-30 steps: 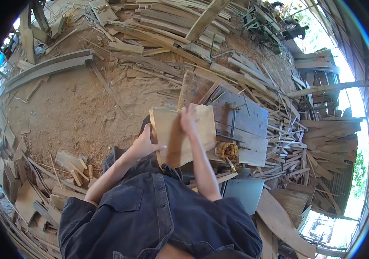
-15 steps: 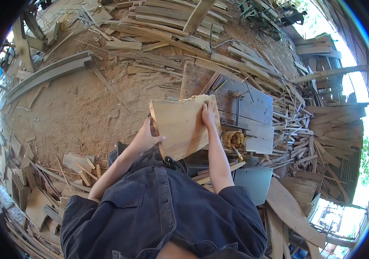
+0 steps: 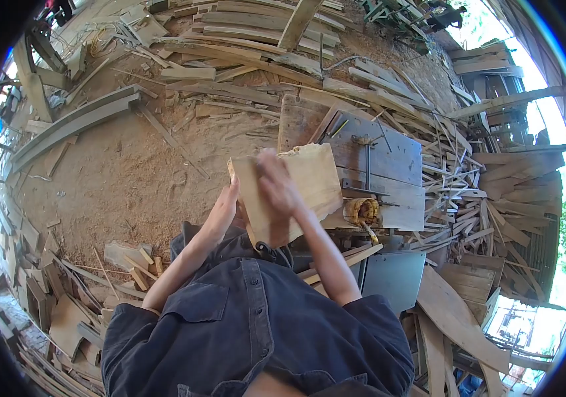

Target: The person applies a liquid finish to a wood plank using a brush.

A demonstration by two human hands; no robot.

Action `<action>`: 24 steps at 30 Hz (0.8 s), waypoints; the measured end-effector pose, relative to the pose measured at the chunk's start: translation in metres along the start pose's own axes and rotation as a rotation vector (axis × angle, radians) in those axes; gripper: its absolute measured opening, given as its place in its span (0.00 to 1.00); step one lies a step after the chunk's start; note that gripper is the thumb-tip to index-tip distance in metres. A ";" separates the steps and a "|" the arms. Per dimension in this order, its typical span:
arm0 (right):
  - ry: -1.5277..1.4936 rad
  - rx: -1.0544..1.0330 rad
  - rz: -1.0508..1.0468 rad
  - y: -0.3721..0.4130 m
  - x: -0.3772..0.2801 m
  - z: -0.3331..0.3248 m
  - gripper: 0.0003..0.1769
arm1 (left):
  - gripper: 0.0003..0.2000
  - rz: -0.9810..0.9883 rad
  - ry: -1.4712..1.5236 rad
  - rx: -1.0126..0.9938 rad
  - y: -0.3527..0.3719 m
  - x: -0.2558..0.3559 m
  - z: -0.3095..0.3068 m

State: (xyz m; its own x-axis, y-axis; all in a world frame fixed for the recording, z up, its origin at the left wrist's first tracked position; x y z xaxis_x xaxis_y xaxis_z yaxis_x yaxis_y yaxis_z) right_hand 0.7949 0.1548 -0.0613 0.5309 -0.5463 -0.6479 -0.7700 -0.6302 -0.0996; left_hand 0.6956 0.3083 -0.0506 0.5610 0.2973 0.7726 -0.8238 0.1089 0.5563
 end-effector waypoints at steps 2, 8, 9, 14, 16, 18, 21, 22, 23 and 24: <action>0.016 0.117 0.202 0.006 0.081 -0.008 0.35 | 0.40 -0.016 0.019 -0.041 0.003 0.004 0.004; 0.137 0.304 1.153 0.033 0.192 -0.005 0.37 | 0.41 0.023 -0.084 0.014 -0.006 0.007 0.006; 0.094 0.211 1.041 0.016 0.132 -0.016 0.35 | 0.42 0.011 -0.108 0.026 -0.008 0.007 0.003; 0.061 0.163 0.167 0.003 -0.061 0.020 0.35 | 0.43 -0.035 -0.117 -0.004 -0.006 0.007 0.002; 0.002 0.165 0.045 0.013 -0.077 0.016 0.35 | 0.43 0.103 -0.009 0.058 0.002 0.017 0.006; -0.103 -0.058 -0.102 0.027 -0.062 0.011 0.36 | 0.43 0.096 -0.014 -0.003 -0.010 0.000 -0.004; 0.035 0.121 0.131 0.031 0.052 0.010 0.34 | 0.42 0.023 -0.049 -0.069 -0.002 0.000 0.000; 0.071 0.180 0.369 0.026 0.088 0.005 0.34 | 0.42 -0.036 -0.082 -0.076 0.002 0.003 0.004; 0.108 0.237 0.608 0.029 0.112 0.000 0.34 | 0.42 -0.035 -0.083 -0.080 0.004 0.007 0.008; 0.109 0.240 0.609 0.024 0.099 -0.005 0.34 | 0.42 -0.031 -0.091 -0.066 0.005 0.009 0.010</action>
State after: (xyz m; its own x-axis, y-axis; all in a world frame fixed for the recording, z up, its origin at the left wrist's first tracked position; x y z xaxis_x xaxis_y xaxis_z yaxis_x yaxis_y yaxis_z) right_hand 0.8309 0.0825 -0.1241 -0.0008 -0.8269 -0.5624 -0.9946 -0.0578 0.0863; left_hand 0.6976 0.3023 -0.0375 0.5890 0.2058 0.7815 -0.8077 0.1795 0.5616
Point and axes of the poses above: each hand's wrist, its own y-axis away from the middle knuckle, its own z-axis out of the palm, x = y × z, the point moved 7 cm from there along -y, towards the middle knuckle, and after that the axes turned 3 degrees about -y, right-handed, at the moved point
